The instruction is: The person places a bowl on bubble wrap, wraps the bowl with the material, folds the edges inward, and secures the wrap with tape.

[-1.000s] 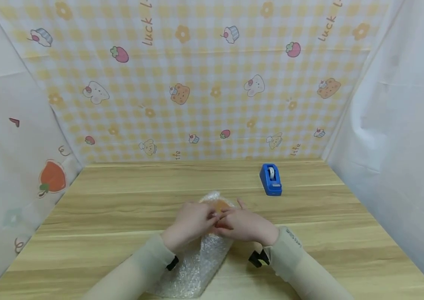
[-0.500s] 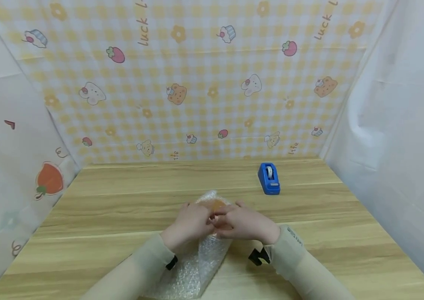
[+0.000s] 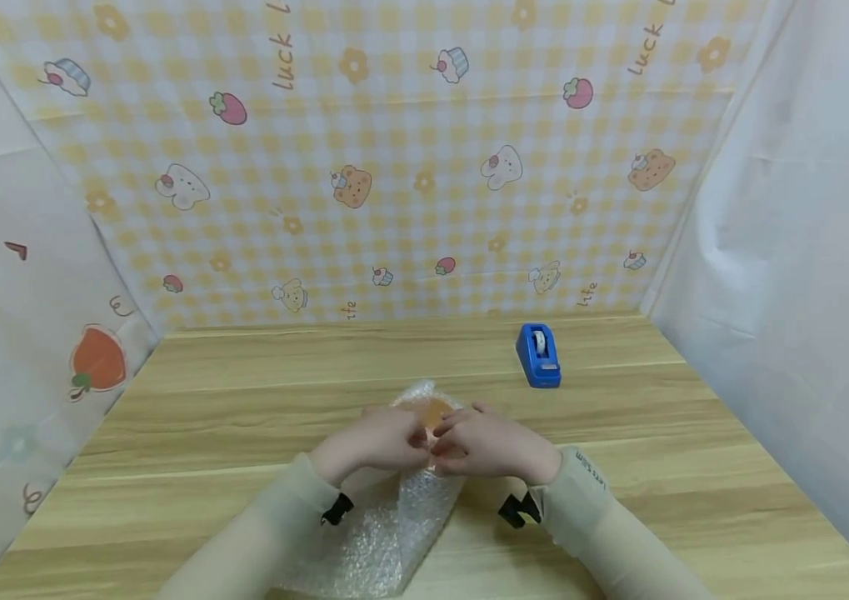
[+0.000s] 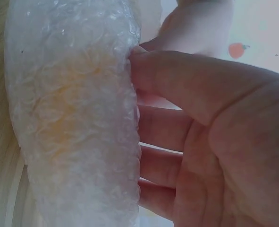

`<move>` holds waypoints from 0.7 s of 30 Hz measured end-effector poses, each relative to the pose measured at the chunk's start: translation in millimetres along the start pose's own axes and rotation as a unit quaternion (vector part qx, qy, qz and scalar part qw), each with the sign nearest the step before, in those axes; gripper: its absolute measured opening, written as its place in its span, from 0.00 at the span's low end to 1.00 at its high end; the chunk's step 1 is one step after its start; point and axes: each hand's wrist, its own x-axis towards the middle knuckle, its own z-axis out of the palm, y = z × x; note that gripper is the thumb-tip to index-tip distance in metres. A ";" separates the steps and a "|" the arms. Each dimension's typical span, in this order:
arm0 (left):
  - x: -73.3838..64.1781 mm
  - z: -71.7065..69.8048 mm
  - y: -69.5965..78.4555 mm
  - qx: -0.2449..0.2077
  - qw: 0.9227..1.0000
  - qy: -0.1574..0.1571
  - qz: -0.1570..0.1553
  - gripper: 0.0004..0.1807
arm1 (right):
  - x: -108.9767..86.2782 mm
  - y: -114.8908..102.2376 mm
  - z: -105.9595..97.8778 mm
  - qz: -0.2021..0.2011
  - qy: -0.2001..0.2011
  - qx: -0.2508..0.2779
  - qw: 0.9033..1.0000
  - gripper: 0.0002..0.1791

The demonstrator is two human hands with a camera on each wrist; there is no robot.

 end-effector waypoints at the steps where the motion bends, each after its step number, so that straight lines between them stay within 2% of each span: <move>1: -1.3 -2.9 -1.4 -0.024 0.999 -0.019 0.010 0.13 | 0.1 -0.1 -0.4 -0.002 -0.001 -0.001 1.000 0.15; 3: -4.3 -8.3 -3.4 -0.064 0.996 -0.058 0.030 0.11 | 0.5 0.3 -0.6 -0.004 -0.002 -0.004 1.000 0.15; 5: -8.5 -12.5 -3.2 -0.080 0.992 -0.091 0.038 0.10 | 1.0 0.7 -0.5 -0.007 -0.003 -0.006 1.000 0.15; 7: -13.9 -15.5 -0.1 -0.072 0.990 -0.116 0.022 0.18 | 1.6 1.5 -0.2 -0.014 -0.002 -0.009 1.000 0.15; 8: -16.1 -16.2 2.6 -0.052 0.991 -0.123 0.013 0.22 | 1.9 1.8 0.1 -0.016 -0.003 -0.009 1.000 0.15; 10: -20.9 -16.2 9.9 -0.002 0.992 -0.124 -0.019 0.29 | 2.4 2.1 0.3 -0.022 -0.004 -0.007 1.000 0.14; 14: -25.2 -12.1 23.5 0.092 0.988 -0.105 -0.067 0.34 | 3.2 2.0 0.3 -0.021 -0.008 0.004 1.000 0.13; 18: -24.9 -6.5 28.4 0.122 0.985 -0.081 -0.086 0.39 | 4.0 1.7 0.2 -0.019 -0.003 0.024 1.000 0.18; 21: -22.0 -2.4 27.4 0.130 0.986 -0.066 -0.084 0.42 | 3.8 2.3 1.1 -0.014 0.001 0.036 0.999 0.24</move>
